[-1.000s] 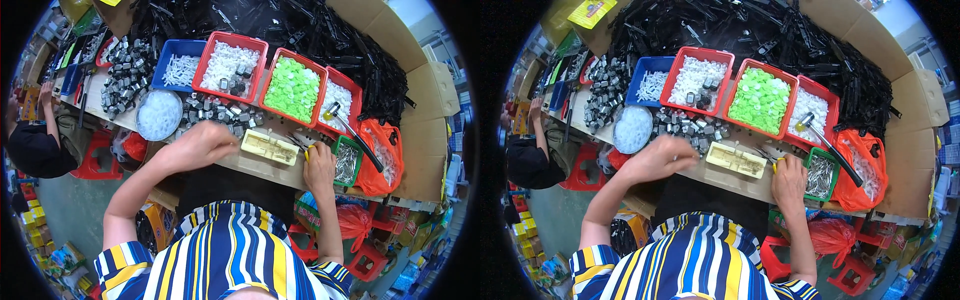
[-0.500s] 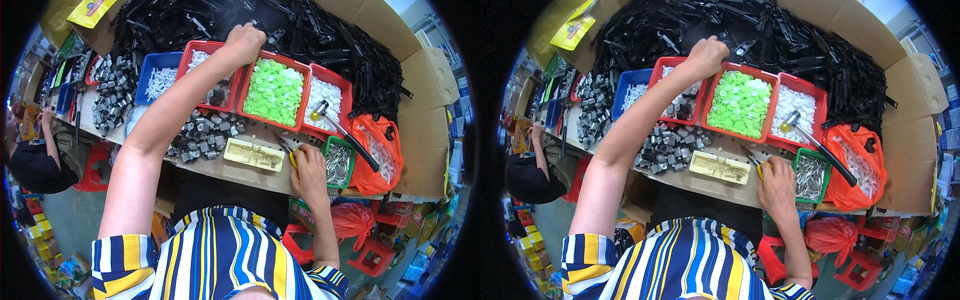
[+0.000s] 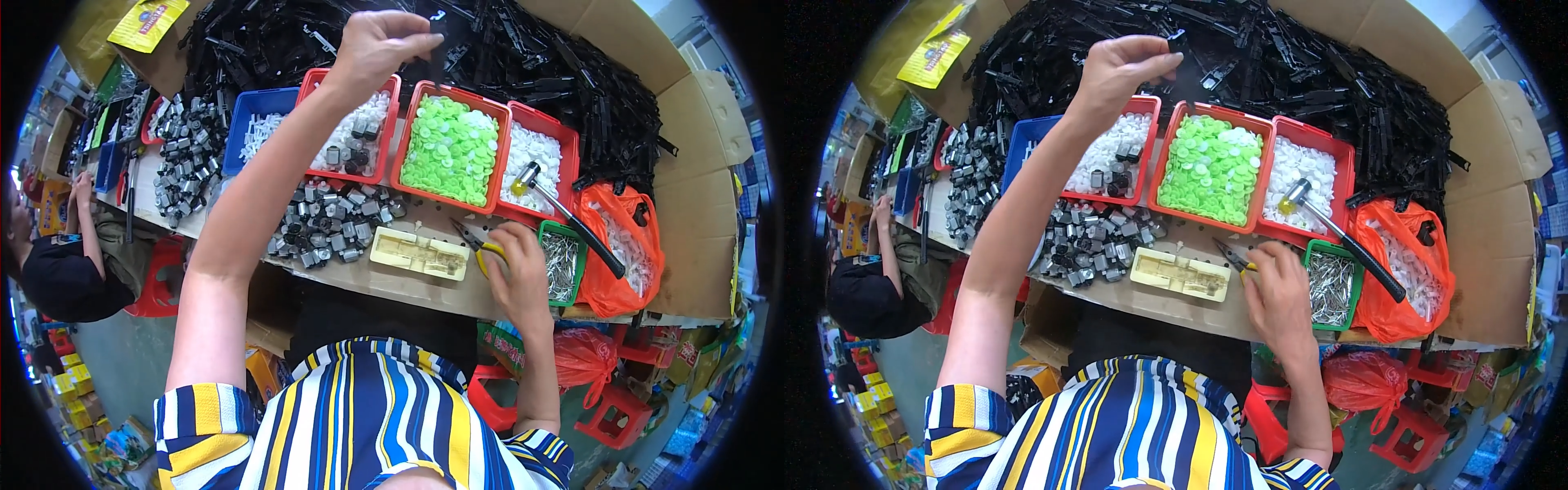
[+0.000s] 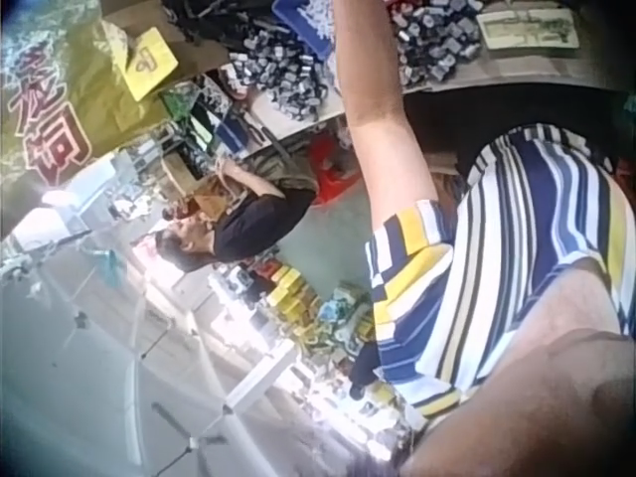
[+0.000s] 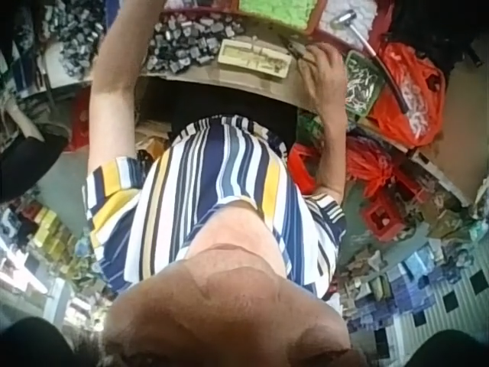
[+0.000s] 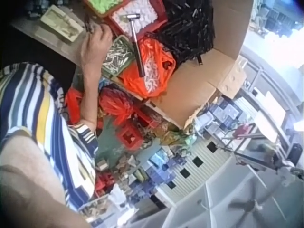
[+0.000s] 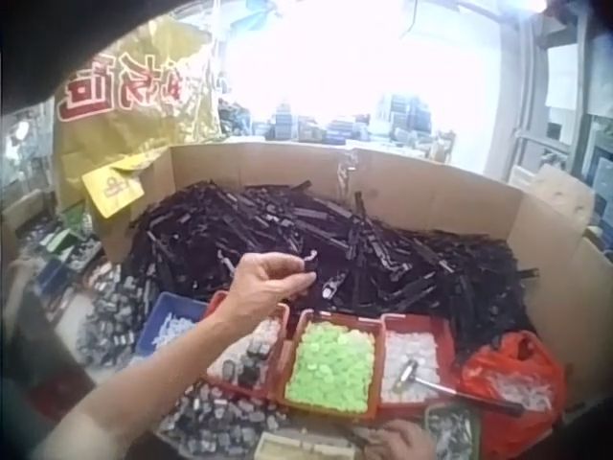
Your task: Assembling small electronic components by inserting internal parts and wires into a plastic housing using pliers and a small hammer.
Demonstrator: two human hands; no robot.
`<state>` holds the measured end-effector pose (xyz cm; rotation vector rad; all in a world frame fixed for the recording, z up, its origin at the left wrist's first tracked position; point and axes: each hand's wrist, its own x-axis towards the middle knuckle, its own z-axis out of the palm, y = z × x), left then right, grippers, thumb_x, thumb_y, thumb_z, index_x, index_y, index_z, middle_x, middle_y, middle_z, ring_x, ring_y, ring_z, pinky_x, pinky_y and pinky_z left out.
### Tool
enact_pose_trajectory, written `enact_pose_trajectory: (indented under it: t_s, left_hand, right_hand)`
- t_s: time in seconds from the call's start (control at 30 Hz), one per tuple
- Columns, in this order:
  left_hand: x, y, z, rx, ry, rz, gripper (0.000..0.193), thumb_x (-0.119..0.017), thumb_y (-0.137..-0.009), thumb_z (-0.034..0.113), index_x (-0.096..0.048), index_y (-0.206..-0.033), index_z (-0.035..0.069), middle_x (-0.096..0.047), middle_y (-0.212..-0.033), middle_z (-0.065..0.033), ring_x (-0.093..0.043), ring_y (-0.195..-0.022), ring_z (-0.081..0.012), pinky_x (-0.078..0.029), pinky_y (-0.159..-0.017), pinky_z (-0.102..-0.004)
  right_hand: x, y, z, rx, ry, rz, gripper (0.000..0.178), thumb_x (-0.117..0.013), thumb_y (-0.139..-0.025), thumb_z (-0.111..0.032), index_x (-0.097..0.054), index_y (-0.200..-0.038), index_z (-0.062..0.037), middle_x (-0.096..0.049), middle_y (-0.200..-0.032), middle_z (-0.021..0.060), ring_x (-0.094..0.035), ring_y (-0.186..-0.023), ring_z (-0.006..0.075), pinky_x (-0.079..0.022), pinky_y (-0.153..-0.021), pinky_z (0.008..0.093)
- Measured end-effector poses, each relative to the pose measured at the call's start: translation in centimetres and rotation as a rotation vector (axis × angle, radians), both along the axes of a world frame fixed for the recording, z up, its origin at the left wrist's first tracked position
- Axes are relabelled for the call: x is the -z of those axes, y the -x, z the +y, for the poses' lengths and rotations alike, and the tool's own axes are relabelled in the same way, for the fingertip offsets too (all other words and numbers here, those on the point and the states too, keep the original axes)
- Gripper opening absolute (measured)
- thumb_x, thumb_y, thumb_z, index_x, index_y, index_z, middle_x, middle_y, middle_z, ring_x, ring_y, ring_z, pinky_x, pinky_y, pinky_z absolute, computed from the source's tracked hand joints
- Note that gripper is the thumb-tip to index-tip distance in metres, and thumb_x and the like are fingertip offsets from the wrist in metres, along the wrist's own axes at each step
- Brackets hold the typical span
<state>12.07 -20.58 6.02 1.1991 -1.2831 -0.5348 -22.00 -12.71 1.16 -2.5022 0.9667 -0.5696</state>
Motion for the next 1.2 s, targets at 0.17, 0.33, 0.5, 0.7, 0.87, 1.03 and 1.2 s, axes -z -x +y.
enact_pose_trajectory:
  t_s: [0.17, 0.33, 0.5, 0.7, 0.87, 1.03, 1.2]
  left_hand:
    - [1.2, 2.8, 4.8, 0.215, -0.176, 0.46, 0.014, -0.074, -0.091, 0.006, -0.072, -0.103, 0.001, -0.075, -0.094, -0.01, -0.073, -0.082, -0.0166, -0.059, -0.075, -0.0281]
    - [2.3, 5.8, 7.9, 0.389, -0.173, 0.66, 0.017, -0.076, -0.09, 0.012, -0.075, -0.102, 0.0, -0.074, -0.089, -0.0057, -0.069, -0.082, -0.011, -0.053, -0.073, -0.0251]
    - [2.2, 5.5, 8.5, 0.314, -0.268, 0.372, 0.018, -0.078, -0.089, 0.011, -0.076, -0.102, -0.001, -0.075, -0.091, -0.0072, -0.07, -0.083, -0.0114, -0.056, -0.074, -0.026]
    - [3.6, -2.1, 3.0, -0.279, -0.147, -0.485, 0.027, -0.078, -0.084, 0.024, -0.078, -0.095, -0.001, -0.076, -0.086, -0.0142, -0.072, -0.075, -0.0189, -0.056, -0.072, -0.0309]
    - [4.0, -3.5, -2.2, -0.471, -0.325, -0.917, 0.031, -0.081, -0.077, 0.034, -0.079, -0.082, 0.003, -0.075, -0.086, -0.0157, -0.067, -0.097, -0.0338, -0.055, -0.084, -0.0456]
    - [4.9, -3.1, -4.7, -0.585, -0.33, -1.123, 0.022, -0.078, -0.073, 0.026, -0.078, -0.077, 0.004, -0.074, -0.085, -0.0184, -0.069, -0.095, -0.0356, -0.057, -0.082, -0.0453]
    - [3.4, -3.7, -4.3, -0.454, -0.5, -0.805, 0.022, -0.076, -0.072, 0.021, -0.078, -0.083, 0.003, -0.074, -0.084, -0.0205, -0.074, -0.08, -0.0332, -0.057, -0.084, -0.0423]
  right_hand:
    - [-3.0, -3.8, -1.2, 0.075, 0.077, -0.288, 0.037, -0.069, -0.086, 0.0, -0.06, -0.122, 0.0022, -0.062, -0.114, 0.0204, -0.063, -0.107, 0.0381, -0.051, -0.09, 0.0435]
    - [-3.1, -7.0, -2.3, 0.069, -0.377, -0.583, 0.036, -0.068, -0.094, -0.01, -0.061, -0.127, 0.0015, -0.066, -0.107, 0.0114, -0.062, -0.081, 0.0159, -0.049, -0.074, 0.0291]
    - [-2.4, -6.4, -2.5, 0.096, -0.542, -0.661, 0.017, -0.068, -0.094, -0.005, -0.066, -0.109, 0.0021, -0.066, -0.087, 0.0021, -0.056, -0.076, 0.0054, -0.045, -0.067, 0.0227]
    - [-1.5, -4.3, -3.6, 0.114, -0.032, -0.255, 0.015, -0.071, -0.088, -0.003, -0.066, -0.102, 0.0017, -0.064, -0.085, 0.0099, -0.064, -0.073, 0.0215, -0.05, -0.069, 0.0325]
    - [-0.5, -5.3, -4.5, 0.021, 0.112, -0.131, 0.015, -0.072, -0.085, -0.008, -0.063, -0.097, -0.0029, -0.062, -0.087, 0.0123, -0.062, -0.086, 0.0327, -0.044, -0.072, 0.0439]
    - [-0.4, -5.6, -5.1, 0.009, 0.15, -0.127, 0.016, -0.072, -0.086, -0.01, -0.064, -0.098, -0.0045, -0.063, -0.089, 0.0103, -0.062, -0.087, 0.0307, -0.043, -0.075, 0.043]
    - [0.1, -5.5, -5.5, 0.01, 0.194, -0.09, 0.016, -0.072, -0.086, -0.011, -0.065, -0.098, -0.0057, -0.062, -0.09, 0.009, -0.062, -0.088, 0.0294, -0.043, -0.076, 0.0425]
